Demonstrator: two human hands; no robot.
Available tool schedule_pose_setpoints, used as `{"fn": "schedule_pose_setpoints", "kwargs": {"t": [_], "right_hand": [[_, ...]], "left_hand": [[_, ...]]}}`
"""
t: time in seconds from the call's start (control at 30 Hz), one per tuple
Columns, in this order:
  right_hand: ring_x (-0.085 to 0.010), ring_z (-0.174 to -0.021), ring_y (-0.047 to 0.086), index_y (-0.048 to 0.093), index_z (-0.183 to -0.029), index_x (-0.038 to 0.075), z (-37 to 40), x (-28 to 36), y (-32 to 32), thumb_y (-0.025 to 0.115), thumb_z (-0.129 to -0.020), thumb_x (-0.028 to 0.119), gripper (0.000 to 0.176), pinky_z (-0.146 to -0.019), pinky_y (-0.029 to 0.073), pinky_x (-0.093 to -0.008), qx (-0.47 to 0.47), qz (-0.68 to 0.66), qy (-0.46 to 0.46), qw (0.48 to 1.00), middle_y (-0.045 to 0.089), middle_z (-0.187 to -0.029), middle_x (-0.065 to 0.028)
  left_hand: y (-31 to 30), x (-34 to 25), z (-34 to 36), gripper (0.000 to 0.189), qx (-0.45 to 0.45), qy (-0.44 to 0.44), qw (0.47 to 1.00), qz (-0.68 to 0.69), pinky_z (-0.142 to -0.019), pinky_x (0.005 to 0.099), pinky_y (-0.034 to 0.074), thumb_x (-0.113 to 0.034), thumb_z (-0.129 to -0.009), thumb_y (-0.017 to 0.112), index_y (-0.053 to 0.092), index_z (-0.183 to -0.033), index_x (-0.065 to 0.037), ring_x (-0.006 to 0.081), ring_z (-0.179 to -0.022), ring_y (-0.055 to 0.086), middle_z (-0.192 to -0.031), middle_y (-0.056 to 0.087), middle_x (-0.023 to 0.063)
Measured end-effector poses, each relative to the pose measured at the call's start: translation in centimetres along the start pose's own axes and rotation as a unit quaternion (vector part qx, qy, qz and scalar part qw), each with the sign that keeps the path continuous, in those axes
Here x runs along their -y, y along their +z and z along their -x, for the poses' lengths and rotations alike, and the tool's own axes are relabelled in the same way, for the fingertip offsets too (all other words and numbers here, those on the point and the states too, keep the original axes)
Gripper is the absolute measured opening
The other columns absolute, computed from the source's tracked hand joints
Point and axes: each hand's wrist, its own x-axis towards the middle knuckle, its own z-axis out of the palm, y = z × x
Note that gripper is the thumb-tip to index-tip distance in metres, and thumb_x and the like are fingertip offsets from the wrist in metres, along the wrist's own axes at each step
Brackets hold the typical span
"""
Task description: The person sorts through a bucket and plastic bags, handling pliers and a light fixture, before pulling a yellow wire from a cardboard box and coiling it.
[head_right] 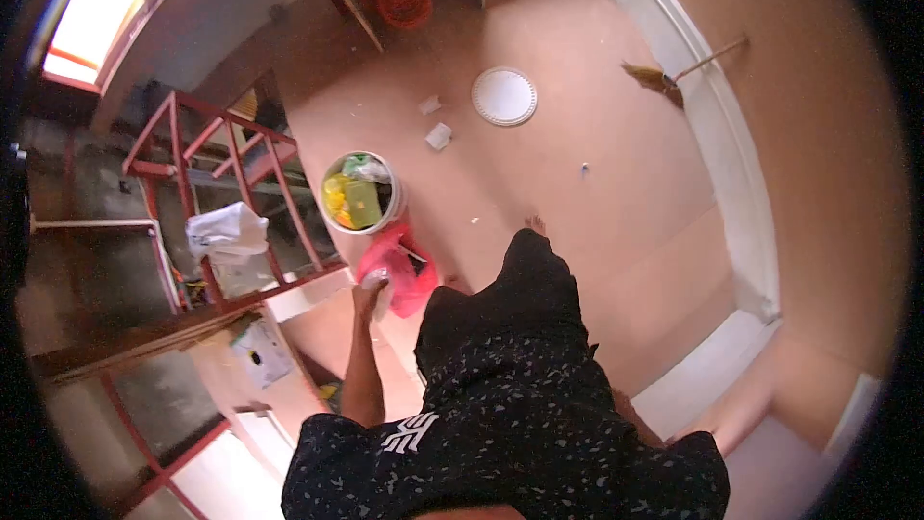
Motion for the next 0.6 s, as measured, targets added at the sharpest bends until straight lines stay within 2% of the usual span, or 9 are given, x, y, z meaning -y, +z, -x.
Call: {"fn": "schedule_pose_setpoints", "kwargs": {"t": [0.13, 0.17, 0.2, 0.27, 0.3, 0.37, 0.53, 0.57, 0.6], "right_hand": [[-0.0258, -0.096, 0.059, 0.068, -0.091, 0.013, -8.5, -19.1, -6.0, 0.062, -0.056, 0.031, 0.04, -0.083, 0.045, -0.0393, 0.144, 0.228, 0.041, 0.962, 0.064, -0.099, -0.0089], [-0.0265, -0.089, 0.06, 0.068, -0.081, 0.012, -0.5, -18.5, -16.1, 0.062, -0.055, 0.029, 0.031, -0.076, 0.047, -0.0394, -0.115, 0.158, -0.029, 0.98, 0.065, -0.094, -0.0094], [-0.0216, -0.091, 0.059, 0.067, -0.083, 0.017, -2.3, -21.6, -21.3, 0.062, -0.059, 0.022, 0.024, -0.08, 0.045, -0.0381, -0.163, 0.233, 0.021, 0.959, 0.065, -0.091, -0.0059], [-0.0225, -0.061, 0.06, 0.061, -0.063, 0.009, -4.4, -23.6, -34.3, 0.056, -0.066, 0.018, 0.011, -0.053, 0.046, -0.0387, -0.301, -0.146, 0.154, 0.93, 0.064, -0.073, -0.0094], [-0.0207, -0.051, 0.056, 0.06, -0.065, 0.005, -3.8, -22.3, -40.9, 0.053, -0.074, 0.016, 0.016, -0.046, 0.045, -0.0348, -0.401, -0.205, 0.096, 0.888, 0.06, -0.065, -0.0097], [-0.0145, -0.06, 0.057, 0.058, -0.092, 0.001, -9.3, -25.1, -49.6, 0.052, -0.083, 0.014, 0.017, -0.05, 0.049, -0.0271, -0.37, -0.497, 0.037, 0.784, 0.06, -0.076, -0.0081], [-0.0147, -0.061, 0.056, 0.055, -0.107, 0.001, -22.3, -30.8, -61.8, 0.052, -0.083, 0.014, 0.027, -0.054, 0.05, -0.0275, -0.319, -0.402, 0.094, 0.853, 0.059, -0.083, -0.0072], [-0.0146, -0.061, 0.054, 0.055, -0.11, 0.002, -25.1, -32.7, -62.7, 0.051, -0.083, 0.016, 0.03, -0.054, 0.05, -0.0284, -0.309, -0.379, 0.136, 0.862, 0.058, -0.086, -0.0082], [-0.0142, -0.064, 0.053, 0.053, -0.114, 0.004, -29.0, -36.4, -62.7, 0.052, -0.082, 0.018, 0.035, -0.058, 0.051, -0.0306, -0.288, -0.435, 0.147, 0.841, 0.058, -0.09, -0.0067]], "left_hand": [[6.2, 1.5, -2.8, 0.024, 0.034, 0.008, 0.999, 0.025, -0.065, 0.0298, 0.048, -0.012, -0.063, 0.062, 0.066, -0.084, -0.001, 0.0177, -0.07, 0.061, -0.079, 0.065, 0.0076], [7.4, 1.1, -3.3, 0.024, 0.051, -0.015, 0.999, -0.006, -0.064, 0.0303, 0.047, -0.011, -0.064, 0.059, 0.065, -0.085, -0.002, 0.0181, -0.069, 0.06, -0.076, 0.064, 0.0082], [8.5, 0.4, -3.5, 0.023, 0.071, -0.039, 0.996, -0.039, -0.063, 0.0309, 0.046, -0.01, -0.064, 0.056, 0.064, -0.085, -0.002, 0.0185, -0.068, 0.06, -0.074, 0.063, 0.0088], [11.6, 3.3, -4.9, 0.027, 0.08, 0.037, 0.991, -0.102, -0.069, 0.0348, 0.046, -0.007, -0.066, 0.052, 0.063, -0.09, -0.002, 0.0236, -0.078, 0.06, -0.078, 0.063, 0.0148], [13.9, 9.9, -5.4, 0.028, -0.013, 0.09, 0.99, -0.105, -0.074, 0.034, 0.047, 0.0, -0.067, 0.048, 0.064, -0.09, 0.001, 0.0205, -0.08, 0.06, -0.081, 0.065, 0.0116], [17.6, 9.3, -4.4, 0.03, 0.037, -0.043, 0.997, -0.059, -0.076, 0.0301, 0.048, 0.005, -0.067, 0.05, 0.063, -0.094, 0.0, 0.0179, -0.082, 0.062, -0.086, 0.065, 0.0106], [25.5, 19.1, -3.2, 0.02, -0.095, -0.173, 0.98, -0.031, -0.074, 0.0274, 0.048, -0.004, -0.076, 0.058, 0.062, -0.095, 0.002, 0.0141, -0.08, 0.06, -0.087, 0.064, 0.0062], [26.9, 16.2, -3.9, 0.023, -0.136, -0.317, 0.935, 0.079, -0.072, 0.0269, 0.047, -0.014, -0.081, 0.06, 0.062, -0.099, 0.0, 0.0144, -0.081, 0.06, -0.091, 0.064, 0.006], [28.2, 21.5, -2.8, 0.029, -0.229, -0.267, 0.931, 0.102, -0.071, 0.0261, 0.046, -0.021, -0.084, 0.059, 0.061, -0.104, 0.0, 0.0146, -0.08, 0.059, -0.094, 0.063, 0.0064]]}}
